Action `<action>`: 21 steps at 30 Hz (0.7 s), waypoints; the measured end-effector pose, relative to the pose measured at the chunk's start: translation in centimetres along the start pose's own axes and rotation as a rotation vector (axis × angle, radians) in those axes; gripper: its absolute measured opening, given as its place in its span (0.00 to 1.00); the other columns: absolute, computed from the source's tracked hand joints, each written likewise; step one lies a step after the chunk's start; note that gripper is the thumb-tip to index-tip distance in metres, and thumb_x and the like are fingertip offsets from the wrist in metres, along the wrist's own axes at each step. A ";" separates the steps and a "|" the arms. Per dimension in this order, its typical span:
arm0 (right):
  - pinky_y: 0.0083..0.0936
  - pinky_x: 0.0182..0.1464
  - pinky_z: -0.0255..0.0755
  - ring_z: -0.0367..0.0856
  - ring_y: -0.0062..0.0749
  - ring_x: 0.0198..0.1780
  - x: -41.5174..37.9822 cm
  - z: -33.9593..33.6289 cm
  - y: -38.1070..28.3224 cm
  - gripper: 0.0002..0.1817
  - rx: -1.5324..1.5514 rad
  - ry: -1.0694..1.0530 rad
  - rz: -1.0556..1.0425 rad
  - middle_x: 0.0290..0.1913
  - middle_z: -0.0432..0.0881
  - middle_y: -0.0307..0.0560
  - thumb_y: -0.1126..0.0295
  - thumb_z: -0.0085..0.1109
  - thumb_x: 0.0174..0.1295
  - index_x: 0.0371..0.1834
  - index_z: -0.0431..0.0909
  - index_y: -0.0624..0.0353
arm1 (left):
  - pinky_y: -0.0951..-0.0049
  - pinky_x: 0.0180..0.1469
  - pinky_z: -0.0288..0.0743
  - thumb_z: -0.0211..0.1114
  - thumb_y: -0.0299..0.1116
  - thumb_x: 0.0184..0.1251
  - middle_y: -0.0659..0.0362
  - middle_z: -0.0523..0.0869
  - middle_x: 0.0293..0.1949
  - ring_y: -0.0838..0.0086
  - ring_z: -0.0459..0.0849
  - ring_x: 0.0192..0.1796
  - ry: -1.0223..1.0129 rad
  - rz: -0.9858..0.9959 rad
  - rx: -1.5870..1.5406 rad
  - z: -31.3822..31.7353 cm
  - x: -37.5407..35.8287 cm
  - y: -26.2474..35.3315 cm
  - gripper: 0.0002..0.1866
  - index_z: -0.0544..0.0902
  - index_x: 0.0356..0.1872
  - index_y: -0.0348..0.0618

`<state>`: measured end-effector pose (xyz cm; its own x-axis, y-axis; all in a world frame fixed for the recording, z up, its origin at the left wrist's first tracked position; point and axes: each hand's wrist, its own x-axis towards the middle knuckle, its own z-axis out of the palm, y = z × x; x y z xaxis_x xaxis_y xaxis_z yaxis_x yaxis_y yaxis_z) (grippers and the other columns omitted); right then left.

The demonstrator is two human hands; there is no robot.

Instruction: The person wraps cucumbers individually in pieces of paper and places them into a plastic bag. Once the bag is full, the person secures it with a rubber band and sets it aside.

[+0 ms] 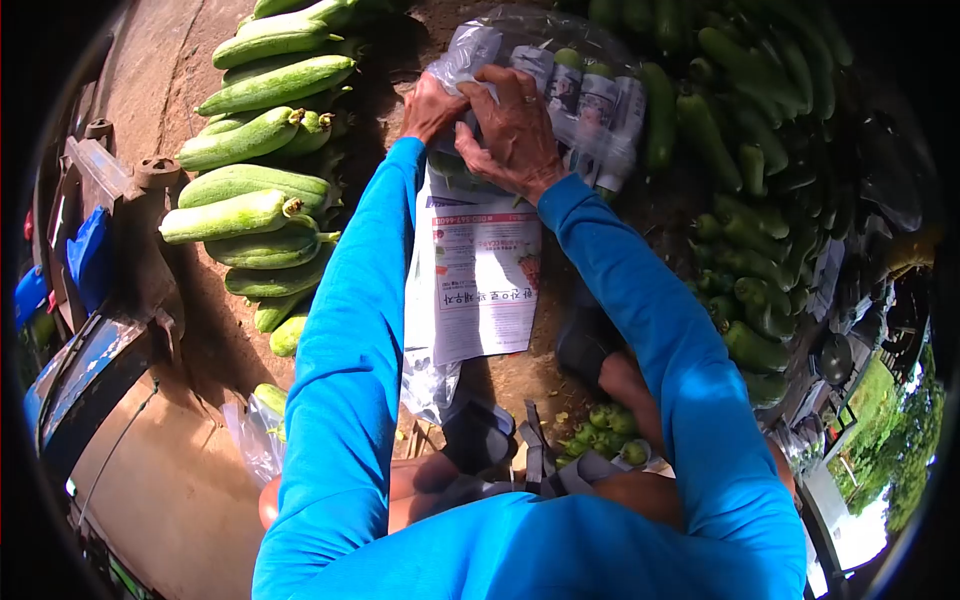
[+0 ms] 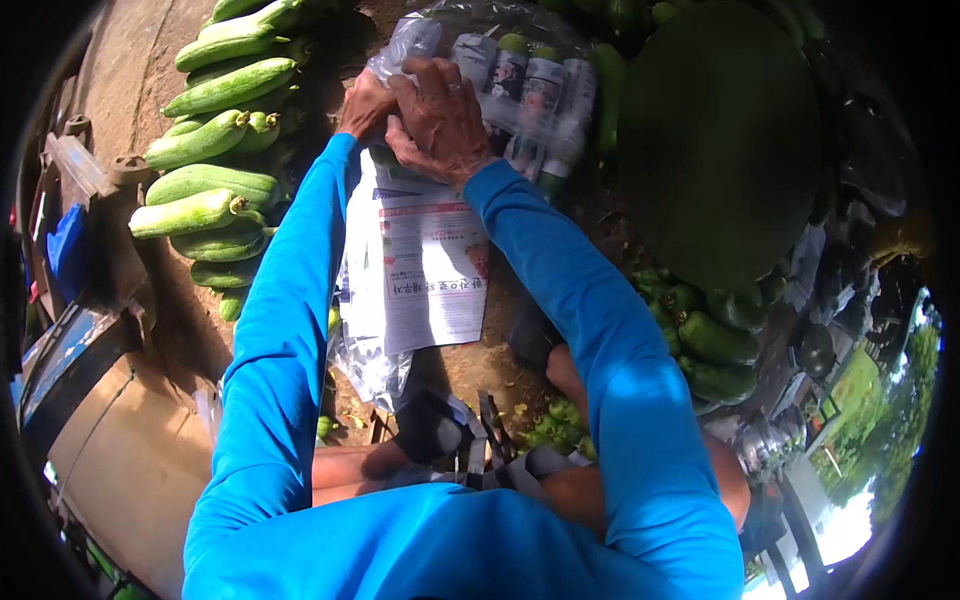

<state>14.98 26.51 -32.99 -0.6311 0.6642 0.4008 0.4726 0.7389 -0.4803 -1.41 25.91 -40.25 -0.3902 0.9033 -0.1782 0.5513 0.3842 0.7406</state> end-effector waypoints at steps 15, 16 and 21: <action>0.41 0.71 0.55 0.66 0.41 0.70 -3.7 2.8 5.0 0.28 -0.280 -0.365 -0.197 0.64 0.76 0.50 0.44 0.52 0.64 0.52 0.80 0.59 | 0.51 0.55 0.76 0.76 0.56 0.44 0.35 0.80 0.47 0.42 0.80 0.53 0.244 -0.081 0.103 1.4 -1.0 1.0 0.41 0.71 0.46 0.29; 0.42 0.71 0.53 0.66 0.38 0.71 -3.6 2.9 5.3 0.30 -0.294 -0.369 -0.190 0.63 0.77 0.49 0.42 0.50 0.65 0.52 0.81 0.58 | 0.51 0.55 0.76 0.76 0.56 0.43 0.34 0.80 0.48 0.42 0.80 0.53 0.230 -0.100 0.112 1.2 -1.2 0.8 0.41 0.71 0.47 0.30; 0.54 0.73 0.47 0.61 0.31 0.75 -4.1 3.0 5.0 0.33 -0.379 -0.497 -0.049 0.70 0.74 0.43 0.41 0.47 0.64 0.61 0.78 0.54 | 0.49 0.54 0.78 0.73 0.66 0.44 0.33 0.82 0.48 0.39 0.83 0.51 0.196 -0.219 0.149 -0.2 -1.6 0.6 0.47 0.73 0.50 0.30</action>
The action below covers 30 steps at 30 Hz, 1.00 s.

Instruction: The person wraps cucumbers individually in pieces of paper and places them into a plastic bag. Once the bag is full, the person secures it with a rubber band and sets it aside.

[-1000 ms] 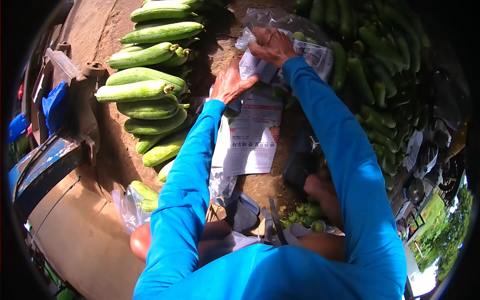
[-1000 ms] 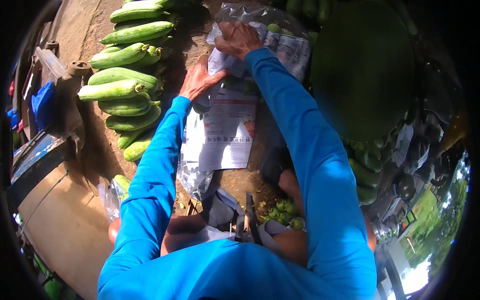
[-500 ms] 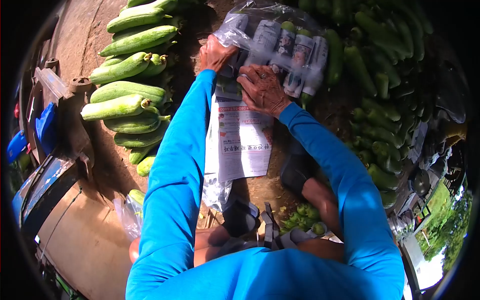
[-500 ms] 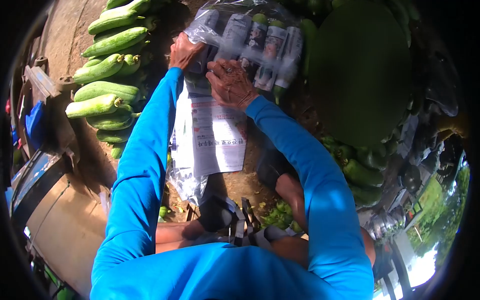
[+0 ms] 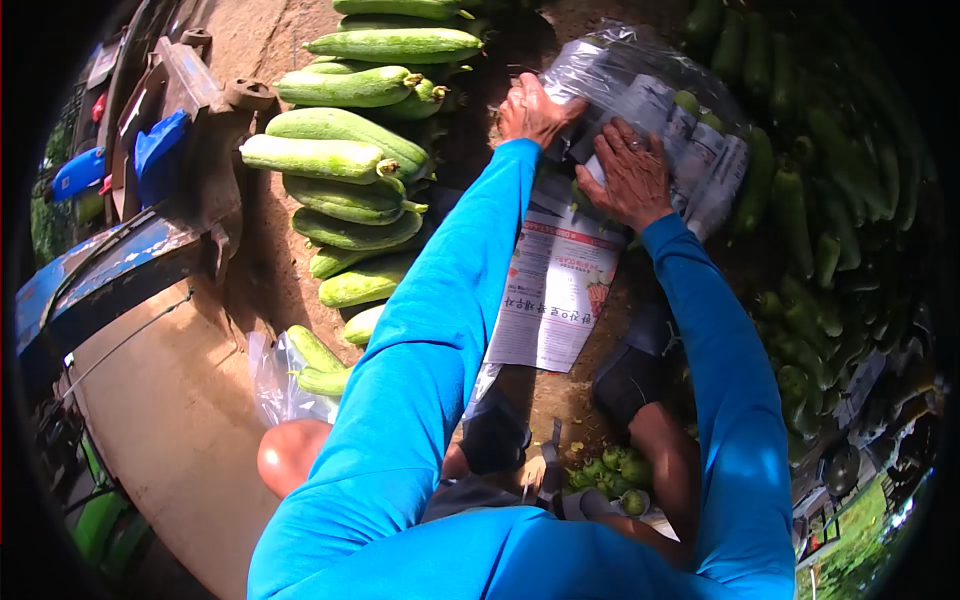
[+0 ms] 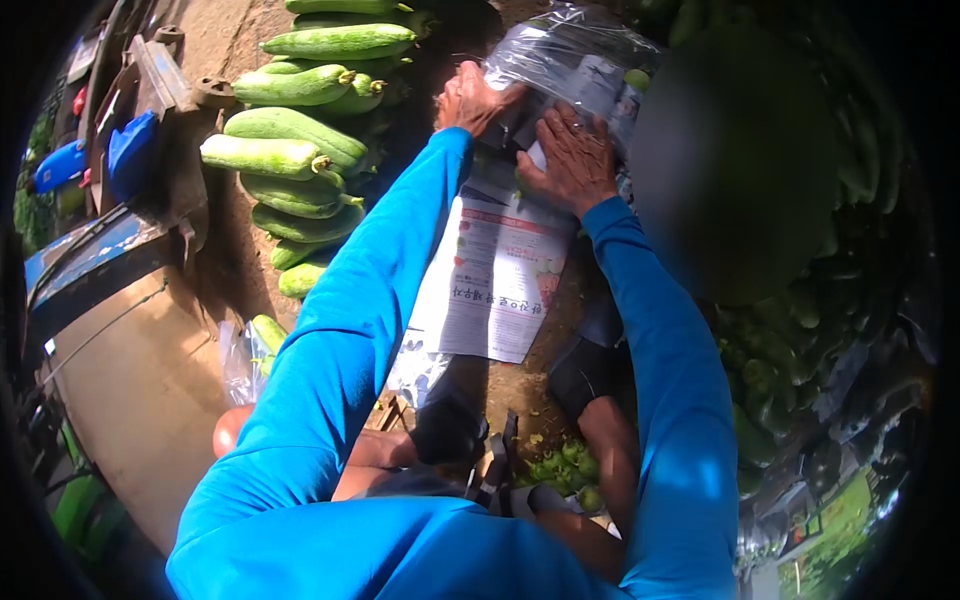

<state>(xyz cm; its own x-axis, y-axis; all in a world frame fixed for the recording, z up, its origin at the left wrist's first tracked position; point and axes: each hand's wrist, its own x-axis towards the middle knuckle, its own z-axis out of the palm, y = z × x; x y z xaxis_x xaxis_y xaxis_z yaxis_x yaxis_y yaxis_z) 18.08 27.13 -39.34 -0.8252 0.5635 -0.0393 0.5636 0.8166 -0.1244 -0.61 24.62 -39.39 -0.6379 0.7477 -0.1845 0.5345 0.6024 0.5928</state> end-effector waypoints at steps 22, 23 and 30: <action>0.57 0.53 0.70 0.76 0.49 0.55 3.6 -6.2 -5.8 0.13 0.309 -0.001 0.107 0.49 0.77 0.49 0.61 0.61 0.57 0.42 0.77 0.54 | 0.57 0.51 0.75 0.64 0.34 0.62 0.48 0.82 0.40 0.53 0.81 0.45 -0.016 0.275 -0.300 -10.7 -21.1 -3.7 0.12 0.80 0.43 0.39; 0.50 0.49 0.74 0.79 0.50 0.49 4.6 -6.8 -6.5 0.11 0.441 0.057 0.096 0.45 0.78 0.50 0.63 0.61 0.56 0.39 0.78 0.55 | 0.58 0.47 0.76 0.63 0.31 0.63 0.49 0.83 0.37 0.54 0.82 0.42 -0.026 0.229 -0.345 -11.3 -23.1 -4.2 0.09 0.81 0.41 0.39; 0.45 0.59 0.70 0.73 0.55 0.58 17.5 -10.9 -16.6 0.34 0.213 0.046 -0.362 0.58 0.71 0.55 0.52 0.66 0.53 0.62 0.67 0.53 | 0.61 0.39 0.75 0.61 0.34 0.69 0.48 0.83 0.34 0.55 0.82 0.36 -0.290 -0.058 -0.446 -16.1 -33.1 -5.2 0.09 0.81 0.39 0.37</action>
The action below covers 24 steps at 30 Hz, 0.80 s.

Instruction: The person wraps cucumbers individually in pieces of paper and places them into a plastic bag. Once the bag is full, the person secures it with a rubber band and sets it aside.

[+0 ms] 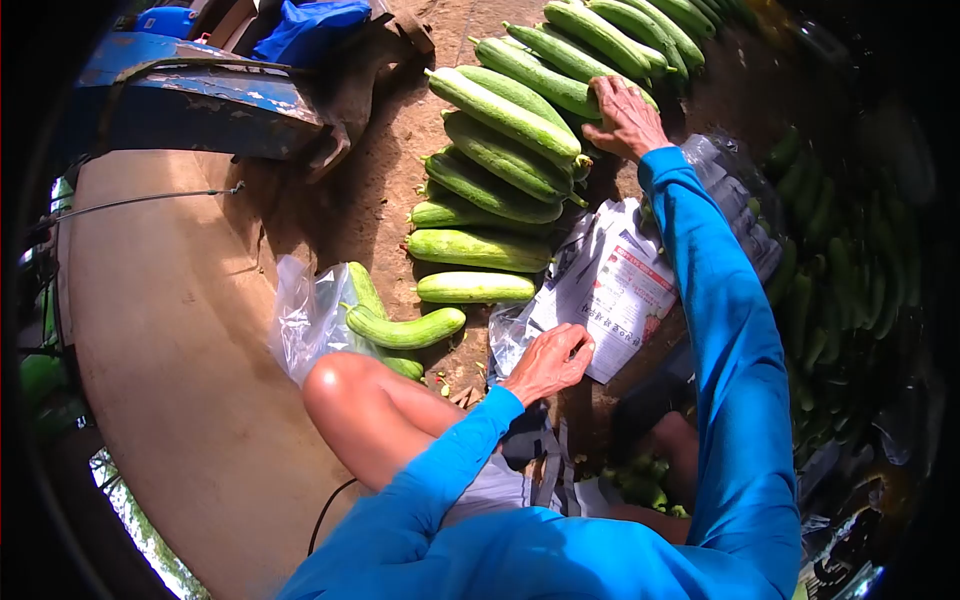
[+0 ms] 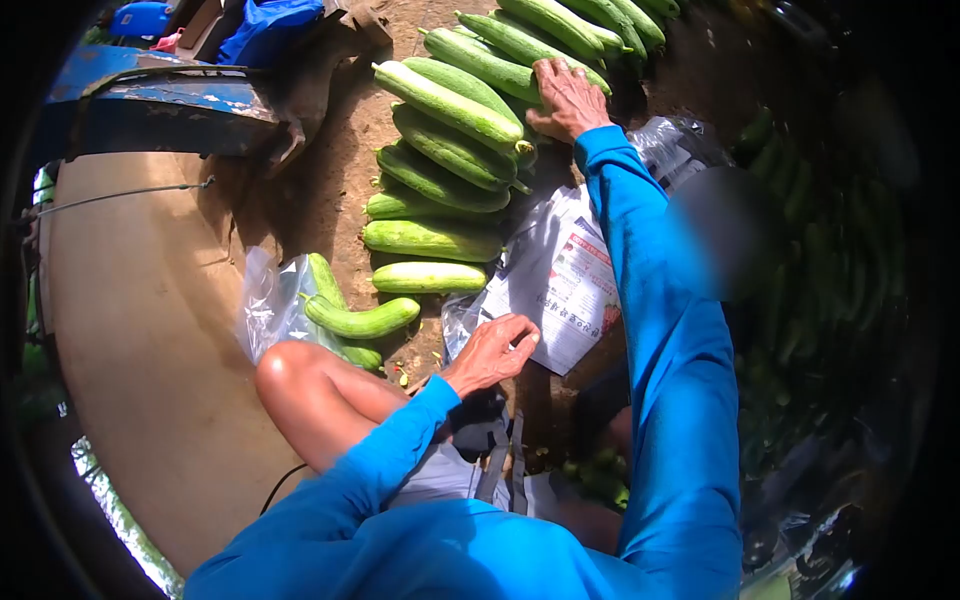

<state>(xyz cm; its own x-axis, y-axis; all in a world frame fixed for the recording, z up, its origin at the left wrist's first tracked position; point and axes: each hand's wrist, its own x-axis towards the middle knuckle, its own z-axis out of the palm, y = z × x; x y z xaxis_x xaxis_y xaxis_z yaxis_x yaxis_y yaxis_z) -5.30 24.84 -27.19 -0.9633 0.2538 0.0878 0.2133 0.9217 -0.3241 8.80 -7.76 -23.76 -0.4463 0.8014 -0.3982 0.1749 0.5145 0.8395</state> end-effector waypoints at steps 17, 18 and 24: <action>0.19 0.30 0.66 0.72 0.20 0.31 -17.4 -15.2 -2.4 0.29 1.265 -0.059 0.648 0.39 0.78 0.39 0.51 0.70 0.59 0.54 0.76 0.59 | 0.52 0.63 0.64 0.68 0.56 0.59 0.48 0.75 0.58 0.52 0.72 0.60 0.445 0.719 0.674 -15.4 3.8 9.7 0.39 0.69 0.68 0.50; 0.19 0.29 0.66 0.72 0.21 0.30 -19.4 -16.1 -3.3 0.26 1.356 -0.111 0.670 0.38 0.78 0.40 0.52 0.70 0.59 0.53 0.76 0.58 | 0.52 0.64 0.63 0.67 0.57 0.59 0.48 0.75 0.58 0.52 0.71 0.62 0.425 0.786 0.754 -15.8 3.7 10.6 0.39 0.69 0.68 0.50; 0.24 0.23 0.64 0.75 0.32 0.24 -27.1 -11.8 -6.6 0.34 1.705 -0.158 0.678 0.30 0.81 0.47 0.34 0.50 0.65 0.48 0.77 0.59 | 0.58 0.55 0.73 0.72 0.52 0.52 0.47 0.83 0.47 0.55 0.82 0.52 -0.129 0.598 0.644 -15.7 1.3 8.7 0.33 0.76 0.55 0.42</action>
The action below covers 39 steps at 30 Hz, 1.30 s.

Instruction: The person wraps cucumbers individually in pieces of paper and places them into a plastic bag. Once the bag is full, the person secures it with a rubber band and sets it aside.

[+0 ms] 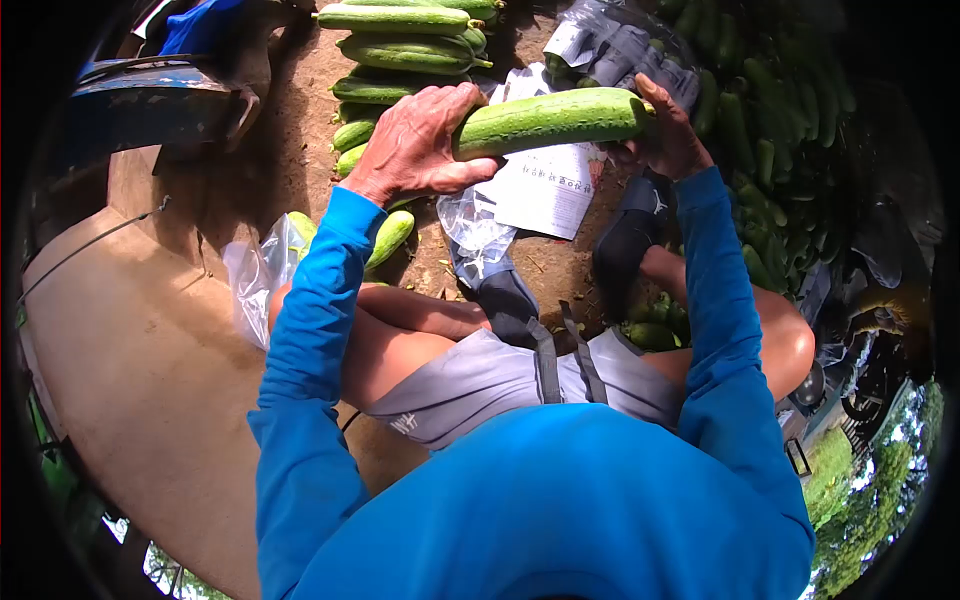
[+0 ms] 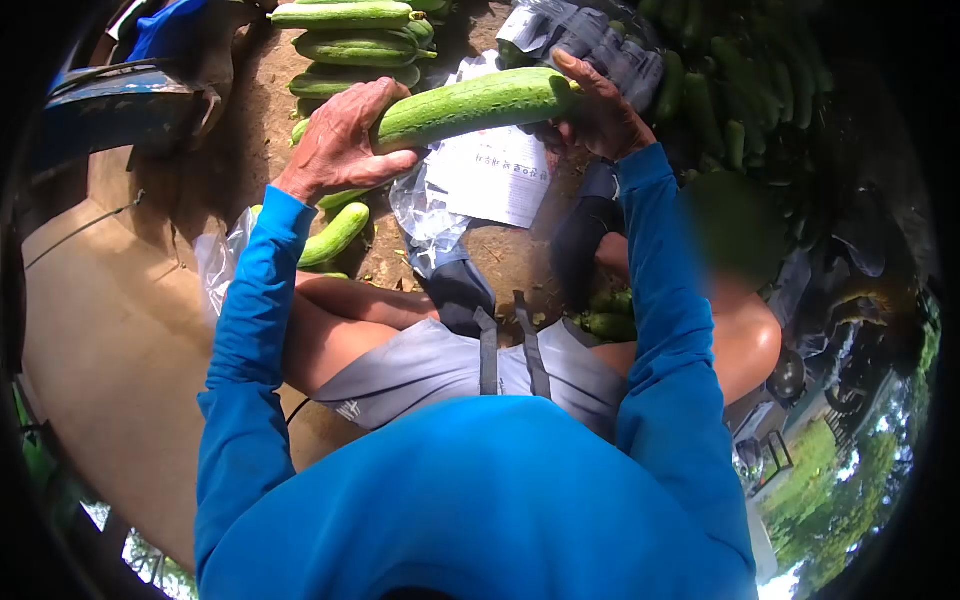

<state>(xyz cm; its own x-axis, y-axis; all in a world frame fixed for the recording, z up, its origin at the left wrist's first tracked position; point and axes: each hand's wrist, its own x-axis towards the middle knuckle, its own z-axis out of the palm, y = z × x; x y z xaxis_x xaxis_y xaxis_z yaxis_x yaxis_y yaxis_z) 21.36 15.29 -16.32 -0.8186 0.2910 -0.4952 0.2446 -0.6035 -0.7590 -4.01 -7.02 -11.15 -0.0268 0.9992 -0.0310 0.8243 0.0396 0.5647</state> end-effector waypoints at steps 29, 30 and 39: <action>0.42 0.42 0.79 0.78 0.41 0.53 2.0 -0.2 25.7 0.13 -1.686 0.057 -0.261 0.48 0.77 0.45 0.60 0.61 0.57 0.42 0.77 0.54 | 0.68 0.42 0.77 0.75 0.51 0.56 0.52 0.86 0.35 0.70 0.84 0.37 0.125 -0.342 -0.125 3.0 -0.7 -0.7 0.26 0.84 0.41 0.36; 0.43 0.44 0.79 0.77 0.43 0.55 1.9 0.1 25.5 0.16 -1.668 0.073 -0.253 0.51 0.77 0.46 0.58 0.61 0.58 0.44 0.78 0.55 | 0.67 0.42 0.77 0.75 0.51 0.56 0.52 0.86 0.35 0.70 0.84 0.37 0.131 -0.347 -0.141 3.0 -0.7 -0.7 0.26 0.85 0.41 0.36; 0.45 0.74 0.60 0.51 0.63 0.77 2.2 2.7 28.6 0.44 -1.778 0.255 -0.081 0.78 0.57 0.51 0.48 0.65 0.57 0.73 0.65 0.61 | 0.64 0.43 0.80 0.76 0.57 0.51 0.48 0.89 0.35 0.60 0.89 0.38 0.130 -0.364 -0.169 3.0 -0.7 -1.0 0.30 0.86 0.41 0.37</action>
<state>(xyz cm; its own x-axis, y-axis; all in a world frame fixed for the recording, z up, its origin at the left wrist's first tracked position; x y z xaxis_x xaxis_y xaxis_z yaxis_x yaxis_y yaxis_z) 25.19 -3.35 -37.95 -0.8056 0.4754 -0.3536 0.5605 0.8050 -0.1947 -3.14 -7.80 -14.18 -0.3791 0.9123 -0.1550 0.6441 0.3804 0.6637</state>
